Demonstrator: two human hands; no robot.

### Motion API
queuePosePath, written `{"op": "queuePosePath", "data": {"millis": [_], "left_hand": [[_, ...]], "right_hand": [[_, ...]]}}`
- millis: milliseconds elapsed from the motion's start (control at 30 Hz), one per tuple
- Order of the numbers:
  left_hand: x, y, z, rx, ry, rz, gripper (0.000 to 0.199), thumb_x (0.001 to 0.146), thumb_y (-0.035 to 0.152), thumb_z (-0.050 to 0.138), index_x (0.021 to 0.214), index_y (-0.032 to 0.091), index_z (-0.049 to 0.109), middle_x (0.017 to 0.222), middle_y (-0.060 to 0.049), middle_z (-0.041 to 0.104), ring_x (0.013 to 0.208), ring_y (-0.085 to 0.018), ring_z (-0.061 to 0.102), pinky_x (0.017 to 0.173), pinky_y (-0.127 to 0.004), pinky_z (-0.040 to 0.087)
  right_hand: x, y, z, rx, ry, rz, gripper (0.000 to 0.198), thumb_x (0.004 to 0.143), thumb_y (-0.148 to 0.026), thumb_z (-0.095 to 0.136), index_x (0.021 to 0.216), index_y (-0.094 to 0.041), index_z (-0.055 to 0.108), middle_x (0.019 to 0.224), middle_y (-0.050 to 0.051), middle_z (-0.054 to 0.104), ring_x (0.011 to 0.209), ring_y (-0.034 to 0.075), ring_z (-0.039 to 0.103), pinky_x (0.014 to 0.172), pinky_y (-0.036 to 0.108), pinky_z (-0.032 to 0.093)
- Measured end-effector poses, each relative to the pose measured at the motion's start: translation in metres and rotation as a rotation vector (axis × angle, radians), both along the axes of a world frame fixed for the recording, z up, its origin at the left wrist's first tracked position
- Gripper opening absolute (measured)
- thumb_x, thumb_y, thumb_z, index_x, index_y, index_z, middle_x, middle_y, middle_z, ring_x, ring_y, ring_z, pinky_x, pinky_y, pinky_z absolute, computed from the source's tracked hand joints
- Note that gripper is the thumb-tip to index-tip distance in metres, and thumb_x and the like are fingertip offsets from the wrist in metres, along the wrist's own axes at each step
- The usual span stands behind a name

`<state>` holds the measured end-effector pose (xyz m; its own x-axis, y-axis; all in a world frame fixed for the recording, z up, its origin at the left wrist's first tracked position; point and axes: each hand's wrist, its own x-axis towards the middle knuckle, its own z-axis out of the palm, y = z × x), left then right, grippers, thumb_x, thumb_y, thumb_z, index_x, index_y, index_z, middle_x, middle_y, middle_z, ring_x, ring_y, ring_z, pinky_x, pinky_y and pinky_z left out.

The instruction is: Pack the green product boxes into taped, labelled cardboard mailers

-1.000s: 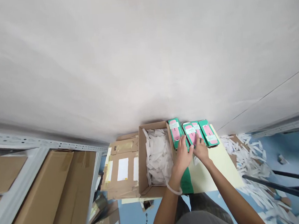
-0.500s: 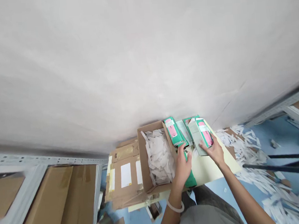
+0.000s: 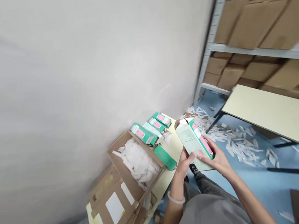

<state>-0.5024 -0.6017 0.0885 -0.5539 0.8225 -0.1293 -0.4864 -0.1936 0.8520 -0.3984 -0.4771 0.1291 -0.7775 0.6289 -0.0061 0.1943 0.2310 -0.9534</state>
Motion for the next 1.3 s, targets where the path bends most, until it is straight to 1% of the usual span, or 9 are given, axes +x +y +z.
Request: {"op": "queuePosePath", "data": {"millis": [233,433,567,667,800,967,1067,1167,1300], "left_hand": [[0.065,0.088,0.023,-0.074,0.048,-0.203,0.073,0.068,0.048,0.081,0.131,0.019,0.057,0.133,-0.012,0.062,0.124,-0.032,0.056,0.111,-0.049,0.039],[0.148,0.192,0.026,-0.056,0.049,-0.333,0.067,0.065,0.042,0.084,0.124,0.019,0.062,0.124,-0.011,0.067,0.114,-0.030,0.062,0.104,-0.046,0.046],[0.206,0.261,0.024,-0.069,-0.001,-0.439,0.064,0.069,0.037,0.082,0.126,0.020,0.061,0.129,-0.011,0.065,0.117,-0.031,0.061,0.105,-0.047,0.045],[0.231,0.301,0.023,-0.115,0.006,-0.495,0.059,0.070,0.035,0.081,0.124,0.019,0.063,0.129,-0.010,0.065,0.119,-0.031,0.060,0.106,-0.046,0.044],[0.228,0.351,0.018,-0.191,0.048,-0.533,0.062,0.065,0.033,0.084,0.122,0.019,0.063,0.123,-0.009,0.068,0.116,-0.031,0.061,0.105,-0.048,0.045],[0.187,0.427,0.002,-0.198,0.136,-0.573,0.067,0.058,0.034,0.087,0.119,0.020,0.063,0.119,-0.010,0.069,0.113,-0.031,0.062,0.101,-0.047,0.048],[0.162,0.477,-0.009,-0.190,0.209,-0.643,0.070,0.052,0.034,0.091,0.115,0.019,0.064,0.115,-0.010,0.070,0.113,-0.033,0.062,0.100,-0.048,0.047],[0.144,0.528,-0.022,-0.164,0.294,-0.649,0.082,0.048,0.034,0.093,0.122,0.021,0.059,0.121,-0.011,0.067,0.114,-0.033,0.060,0.101,-0.050,0.046],[0.132,0.587,-0.042,-0.123,0.373,-0.646,0.086,0.044,0.033,0.094,0.120,0.019,0.056,0.122,-0.012,0.064,0.114,-0.033,0.058,0.102,-0.051,0.044]], "right_hand": [[0.099,0.065,0.001,0.018,0.054,-0.141,0.088,0.071,-0.050,0.076,0.146,-0.023,0.041,0.148,0.011,0.048,0.136,0.032,0.045,0.113,0.046,0.037],[0.196,0.149,0.000,0.052,0.052,-0.247,0.087,0.072,-0.050,0.076,0.147,-0.024,0.040,0.149,0.010,0.047,0.137,0.032,0.043,0.113,0.045,0.037],[0.259,0.198,-0.009,-0.059,0.016,-0.393,0.084,0.073,-0.050,0.075,0.146,-0.026,0.041,0.151,0.009,0.045,0.138,0.033,0.042,0.112,0.046,0.037],[0.289,0.229,-0.023,-0.158,0.003,-0.454,0.085,0.073,-0.051,0.074,0.147,-0.025,0.039,0.150,0.010,0.046,0.137,0.033,0.043,0.112,0.047,0.038],[0.293,0.278,-0.042,-0.165,-0.004,-0.436,0.084,0.071,-0.050,0.074,0.145,-0.026,0.041,0.150,0.010,0.045,0.136,0.034,0.043,0.111,0.050,0.038],[0.256,0.358,-0.050,-0.035,0.062,-0.338,0.074,0.071,-0.041,0.072,0.138,-0.026,0.044,0.136,0.011,0.057,0.128,0.033,0.051,0.106,0.045,0.043],[0.233,0.408,-0.050,0.071,-0.038,-0.307,0.071,0.069,-0.031,0.070,0.134,-0.022,0.042,0.123,0.011,0.061,0.116,0.031,0.057,0.099,0.043,0.046],[0.215,0.451,-0.056,0.139,-0.194,-0.352,0.061,0.066,-0.024,0.067,0.123,-0.022,0.047,0.113,0.009,0.063,0.106,0.031,0.060,0.092,0.042,0.047],[0.201,0.491,-0.073,0.166,-0.281,-0.484,0.059,0.064,-0.018,0.063,0.121,-0.023,0.048,0.115,0.009,0.063,0.111,0.032,0.058,0.093,0.040,0.046]]}}
